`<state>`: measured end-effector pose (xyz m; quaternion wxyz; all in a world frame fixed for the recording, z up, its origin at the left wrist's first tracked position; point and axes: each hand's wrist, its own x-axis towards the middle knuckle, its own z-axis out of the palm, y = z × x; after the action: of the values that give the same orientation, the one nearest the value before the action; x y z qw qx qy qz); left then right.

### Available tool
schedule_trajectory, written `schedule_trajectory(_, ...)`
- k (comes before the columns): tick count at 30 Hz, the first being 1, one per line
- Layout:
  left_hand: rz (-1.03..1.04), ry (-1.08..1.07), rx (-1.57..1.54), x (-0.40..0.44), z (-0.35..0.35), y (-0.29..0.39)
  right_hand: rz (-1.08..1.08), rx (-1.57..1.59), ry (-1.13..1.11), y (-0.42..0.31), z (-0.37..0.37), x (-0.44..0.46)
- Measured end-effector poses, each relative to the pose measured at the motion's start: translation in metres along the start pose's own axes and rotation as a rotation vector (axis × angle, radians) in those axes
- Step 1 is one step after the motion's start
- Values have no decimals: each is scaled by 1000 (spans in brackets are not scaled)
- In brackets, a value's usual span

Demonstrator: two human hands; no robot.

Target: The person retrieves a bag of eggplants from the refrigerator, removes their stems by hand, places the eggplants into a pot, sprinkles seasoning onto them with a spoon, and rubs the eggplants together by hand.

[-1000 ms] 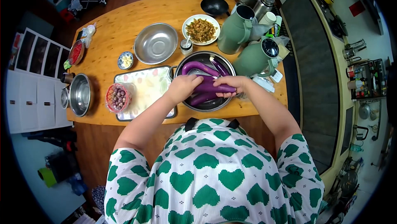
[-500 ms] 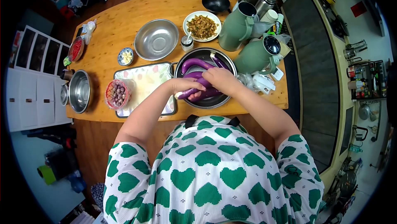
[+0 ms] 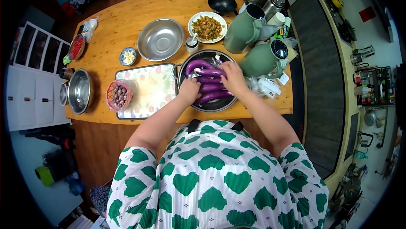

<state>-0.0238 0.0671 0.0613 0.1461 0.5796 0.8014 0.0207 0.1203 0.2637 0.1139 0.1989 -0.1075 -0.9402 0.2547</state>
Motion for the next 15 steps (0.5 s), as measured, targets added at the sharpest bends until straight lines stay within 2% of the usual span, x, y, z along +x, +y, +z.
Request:
schedule_trajectory(2,12,-22,33,6,7,-4,-96,85,-63,-7,1,-5)
schedule_trajectory(3,-5,-23,-90,6,7,-6,-122,46,-168,-9,5,-8)
schedule_trajectory(5,-37,-29,-331,8,5,-13,-197,29,-216,-15,9,-22)
schedule_trajectory(7,-76,-183,-742,6,-11,-12,-199,-34,-247,-24,15,-30)
schedule_trajectory(9,-119,-336,-1150,1,-35,-10,-347,-145,-181,-23,23,-27)
schedule_trajectory(10,-140,-365,-1230,-2,-44,-7,-349,-179,-228,-20,26,-25)
schedule_trajectory(13,-97,-566,-1215,3,-46,-9,-301,-242,-401,-21,24,-18)
schedule_trajectory(15,243,-66,-794,4,-15,-8,-215,-225,-549,-28,20,-7)
